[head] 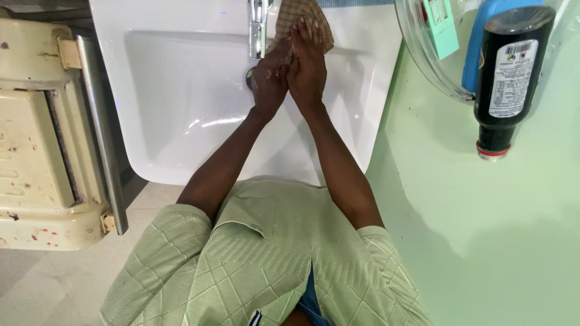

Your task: The person cleans a cloth by hand in a sink, moving between different rooms to use different sinks.

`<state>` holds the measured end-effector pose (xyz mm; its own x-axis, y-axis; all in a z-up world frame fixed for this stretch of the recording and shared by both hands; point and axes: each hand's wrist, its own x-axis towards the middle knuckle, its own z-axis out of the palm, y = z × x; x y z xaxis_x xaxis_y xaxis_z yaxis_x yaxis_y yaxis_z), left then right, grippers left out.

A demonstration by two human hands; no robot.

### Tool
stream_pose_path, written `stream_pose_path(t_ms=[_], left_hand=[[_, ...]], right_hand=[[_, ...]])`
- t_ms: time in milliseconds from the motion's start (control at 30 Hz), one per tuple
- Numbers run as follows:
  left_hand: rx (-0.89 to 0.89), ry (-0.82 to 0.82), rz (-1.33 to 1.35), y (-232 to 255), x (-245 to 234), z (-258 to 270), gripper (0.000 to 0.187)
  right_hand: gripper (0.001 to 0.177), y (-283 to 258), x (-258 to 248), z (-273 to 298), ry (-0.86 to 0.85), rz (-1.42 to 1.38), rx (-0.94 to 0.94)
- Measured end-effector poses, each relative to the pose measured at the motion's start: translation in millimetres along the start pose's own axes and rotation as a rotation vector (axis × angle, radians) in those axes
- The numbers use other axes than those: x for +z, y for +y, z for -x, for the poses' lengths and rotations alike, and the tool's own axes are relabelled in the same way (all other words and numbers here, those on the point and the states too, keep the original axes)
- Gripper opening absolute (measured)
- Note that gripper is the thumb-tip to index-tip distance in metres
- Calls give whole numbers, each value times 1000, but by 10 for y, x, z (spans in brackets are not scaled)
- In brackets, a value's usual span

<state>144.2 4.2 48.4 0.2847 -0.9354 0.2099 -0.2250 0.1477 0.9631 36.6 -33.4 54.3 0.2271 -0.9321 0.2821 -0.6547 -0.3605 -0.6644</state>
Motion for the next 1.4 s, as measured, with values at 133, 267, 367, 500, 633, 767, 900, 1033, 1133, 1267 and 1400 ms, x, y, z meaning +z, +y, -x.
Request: stream_pose_path(t_ms=[133,267,367,500,633,767,900,1033,1133,1267,1400], left_hand=[[-7,-48,-102,169,-23,19,40],[-248,-225,-94,762,-260,233,46],[-362,-251,89,1211,-549,516,44],[-196,-68,84,1749,-970,987,45],[-579,29,161,2166,-1411,1723,51],[-217,308,-73,2138,-1809,2798,42],[-448,485,-20,2130,-2056,3775,42],[-576,574,-72,2049,-2215,4438,39],[-616,618,-129,1998,-2350,4875,40],[-934,624,20,1980,-2748,5406,45],[-900,768,89,1760,-3335,6147,48]], right_hand=[[40,-66,-321,126,-3,-237,71],[33,-289,-640,436,8,-311,200],[27,-584,-890,765,-72,-432,317],[35,-1075,-1205,1001,-396,-590,425],[73,-1519,-1449,1274,-658,-572,-138],[90,-1940,-1125,1773,-813,-494,-353],[58,-2296,-785,2462,-1001,-303,-469],[47,-2535,-605,3065,-1068,-412,-503],[43,-2691,-343,3487,-1314,-401,-298],[39,-2921,94,4002,-1347,-368,-424],[40,-3405,796,4601,-1499,-391,-473]])
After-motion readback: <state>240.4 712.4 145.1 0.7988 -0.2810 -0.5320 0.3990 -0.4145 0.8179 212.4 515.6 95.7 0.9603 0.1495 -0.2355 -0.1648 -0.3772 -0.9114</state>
